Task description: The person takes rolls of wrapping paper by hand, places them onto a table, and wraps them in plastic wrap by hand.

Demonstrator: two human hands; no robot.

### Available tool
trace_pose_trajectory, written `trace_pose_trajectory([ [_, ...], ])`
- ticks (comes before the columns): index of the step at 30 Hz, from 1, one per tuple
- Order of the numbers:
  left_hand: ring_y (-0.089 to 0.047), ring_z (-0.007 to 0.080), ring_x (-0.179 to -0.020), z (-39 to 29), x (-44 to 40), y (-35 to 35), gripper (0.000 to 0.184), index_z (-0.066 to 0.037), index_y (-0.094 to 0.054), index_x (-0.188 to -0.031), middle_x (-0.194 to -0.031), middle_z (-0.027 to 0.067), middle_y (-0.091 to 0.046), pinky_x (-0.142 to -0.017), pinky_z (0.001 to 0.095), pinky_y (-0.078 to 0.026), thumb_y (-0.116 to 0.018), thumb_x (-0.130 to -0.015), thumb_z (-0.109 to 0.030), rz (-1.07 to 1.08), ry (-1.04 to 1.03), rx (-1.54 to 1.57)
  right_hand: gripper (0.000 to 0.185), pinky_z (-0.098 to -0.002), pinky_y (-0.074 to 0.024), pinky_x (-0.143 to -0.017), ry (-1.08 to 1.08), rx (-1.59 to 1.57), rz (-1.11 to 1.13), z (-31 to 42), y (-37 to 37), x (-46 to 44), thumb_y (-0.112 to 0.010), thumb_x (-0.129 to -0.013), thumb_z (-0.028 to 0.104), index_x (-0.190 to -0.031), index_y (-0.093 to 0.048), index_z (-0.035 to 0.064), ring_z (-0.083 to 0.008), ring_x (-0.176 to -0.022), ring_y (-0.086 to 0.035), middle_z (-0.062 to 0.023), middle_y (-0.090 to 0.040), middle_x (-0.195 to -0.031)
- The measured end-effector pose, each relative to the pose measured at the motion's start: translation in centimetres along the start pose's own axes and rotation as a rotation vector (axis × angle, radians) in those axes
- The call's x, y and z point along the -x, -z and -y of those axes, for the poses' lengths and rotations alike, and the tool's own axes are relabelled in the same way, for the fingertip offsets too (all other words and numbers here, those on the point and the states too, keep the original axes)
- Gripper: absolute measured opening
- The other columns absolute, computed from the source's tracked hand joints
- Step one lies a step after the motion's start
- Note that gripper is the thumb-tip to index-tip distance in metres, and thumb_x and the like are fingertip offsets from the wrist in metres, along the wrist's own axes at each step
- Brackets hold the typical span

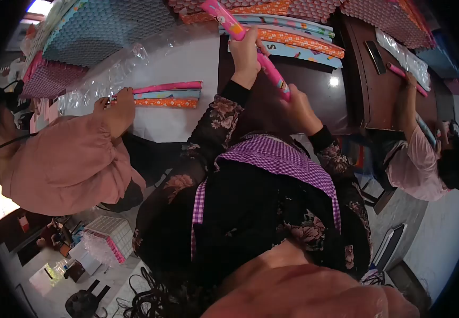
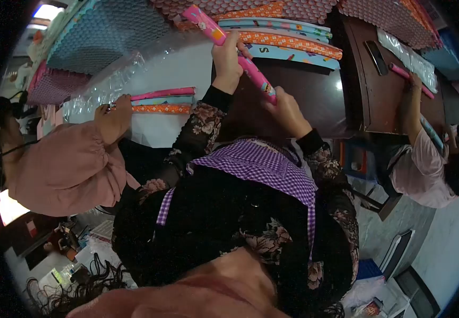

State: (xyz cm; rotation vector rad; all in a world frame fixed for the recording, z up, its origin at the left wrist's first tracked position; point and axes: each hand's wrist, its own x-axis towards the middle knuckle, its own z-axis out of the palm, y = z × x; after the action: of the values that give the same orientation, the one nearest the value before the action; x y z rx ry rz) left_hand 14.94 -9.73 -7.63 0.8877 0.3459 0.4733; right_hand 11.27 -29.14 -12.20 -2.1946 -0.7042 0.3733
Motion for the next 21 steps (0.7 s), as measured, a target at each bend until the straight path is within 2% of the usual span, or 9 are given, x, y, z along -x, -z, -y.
trace_pose_trajectory([
  [3, -0.045, 0.0149, -0.048, -0.8, -0.5, 2.5, 0.026, -0.010, -0.047, -0.069, -0.056, 0.0010, -0.044, -0.050, 0.0340, -0.042, -0.057, -0.090, -0.021, 0.202, 0.175, 0.161, 0.027, -0.0351, -0.0449, -0.052, 0.116, -0.284, 0.188, 0.3, 0.8, 0.0, -0.068, -0.078, 0.018, -0.085, -0.049, -0.0006, -0.0241, -0.055, -0.056, -0.0090, -0.053, -0.064],
  [6, -0.041, 0.0134, -0.046, 0.0, -0.7, 5.0, 0.026, -0.015, -0.047, -0.068, -0.055, -0.0017, -0.042, -0.052, 0.0320, -0.038, -0.057, -0.090, -0.026, 0.470, 0.259, 0.423, 0.021, -0.0215, -0.0402, -0.040, -0.396, -1.425, 0.935, 0.5, 1.6, 0.6, -0.069, -0.078, 0.018, -0.084, -0.052, 0.0071, -0.0092, -0.044, -0.049, -0.0008, -0.049, -0.061],
  [8, -0.041, 0.0129, -0.046, 0.2, -0.6, 5.6, 0.027, -0.015, -0.047, -0.066, -0.054, -0.0020, -0.041, -0.051, 0.0311, -0.036, -0.058, -0.089, -0.025, 0.446, 0.313, 0.496, 0.023, -0.0254, -0.0426, -0.043, -0.386, -1.340, 0.959, 0.2, 1.1, 0.1, -0.069, -0.078, 0.019, -0.084, -0.052, 0.0054, -0.0133, -0.048, -0.052, -0.0039, -0.052, -0.062],
  [10, -0.043, 0.0154, -0.043, 0.4, -0.2, 5.1, 0.027, -0.011, -0.047, -0.067, -0.053, 0.0010, -0.043, -0.047, 0.0340, -0.040, -0.061, -0.087, -0.022, 0.091, 0.290, 0.247, 0.025, -0.0293, -0.0450, -0.046, -0.374, -1.237, 1.006, -1.0, -0.1, -1.4, -0.070, -0.078, 0.019, -0.085, -0.052, 0.0037, -0.0174, -0.051, -0.056, -0.0071, -0.054, -0.063],
  [12, -0.047, 0.0190, -0.042, 1.3, 0.3, 4.2, 0.024, -0.005, -0.048, -0.072, -0.052, 0.0050, -0.045, -0.042, 0.0374, -0.045, -0.063, -0.086, -0.017, -0.121, 0.106, 0.094, 0.029, -0.0371, -0.0481, -0.057, 0.191, -0.006, 0.115, -1.4, -2.3, -2.8, -0.070, -0.077, 0.020, -0.087, -0.052, 0.0001, -0.0259, -0.063, -0.061, -0.0149, -0.059, -0.069],
  [13, -0.047, 0.0194, -0.042, 1.9, 0.4, 4.0, 0.023, -0.005, -0.049, -0.073, -0.052, 0.0050, -0.044, -0.041, 0.0372, -0.045, -0.063, -0.086, -0.017, -0.170, 0.073, 0.085, 0.031, -0.0423, -0.0472, -0.068, 0.002, 0.092, 0.117, -1.0, -2.4, -2.9, -0.070, -0.077, 0.018, -0.090, -0.051, -0.0026, -0.0317, -0.076, -0.062, -0.0200, -0.060, -0.076],
  [17, -0.049, 0.0188, -0.046, 0.9, 0.2, 5.2, 0.021, -0.009, -0.049, -0.076, -0.054, 0.0041, -0.046, -0.049, 0.0375, -0.045, -0.062, -0.088, -0.020, -0.023, 0.194, 0.159, 0.025, -0.0369, -0.0477, -0.056, 0.156, -0.123, 0.094, -0.3, -1.9, -2.3, -0.068, -0.077, 0.015, -0.085, -0.051, -0.0006, -0.0256, -0.063, -0.061, -0.0137, -0.059, -0.068],
  [19, -0.047, 0.0161, -0.050, 0.5, -0.2, 6.4, 0.024, -0.015, -0.048, -0.071, -0.056, 0.0015, -0.045, -0.056, 0.0345, -0.041, -0.061, -0.089, -0.025, 0.262, 0.357, 0.382, 0.020, -0.0288, -0.0433, -0.044, -0.365, -0.858, 0.811, 1.4, 1.4, -1.7, -0.068, -0.077, 0.012, -0.083, -0.052, 0.0020, -0.0163, -0.050, -0.055, -0.0056, -0.054, -0.061],
  [21, -0.045, 0.0154, -0.049, -0.3, -0.6, 6.7, 0.026, -0.015, -0.047, -0.069, -0.056, 0.0010, -0.044, -0.055, 0.0336, -0.039, -0.061, -0.088, -0.026, 0.380, 0.284, 0.489, 0.017, -0.0225, -0.0374, -0.038, -0.417, -0.996, 0.844, -0.4, 0.9, -1.0, -0.067, -0.077, 0.010, -0.083, -0.052, 0.0042, -0.0086, -0.043, -0.048, 0.0005, -0.048, -0.058],
])
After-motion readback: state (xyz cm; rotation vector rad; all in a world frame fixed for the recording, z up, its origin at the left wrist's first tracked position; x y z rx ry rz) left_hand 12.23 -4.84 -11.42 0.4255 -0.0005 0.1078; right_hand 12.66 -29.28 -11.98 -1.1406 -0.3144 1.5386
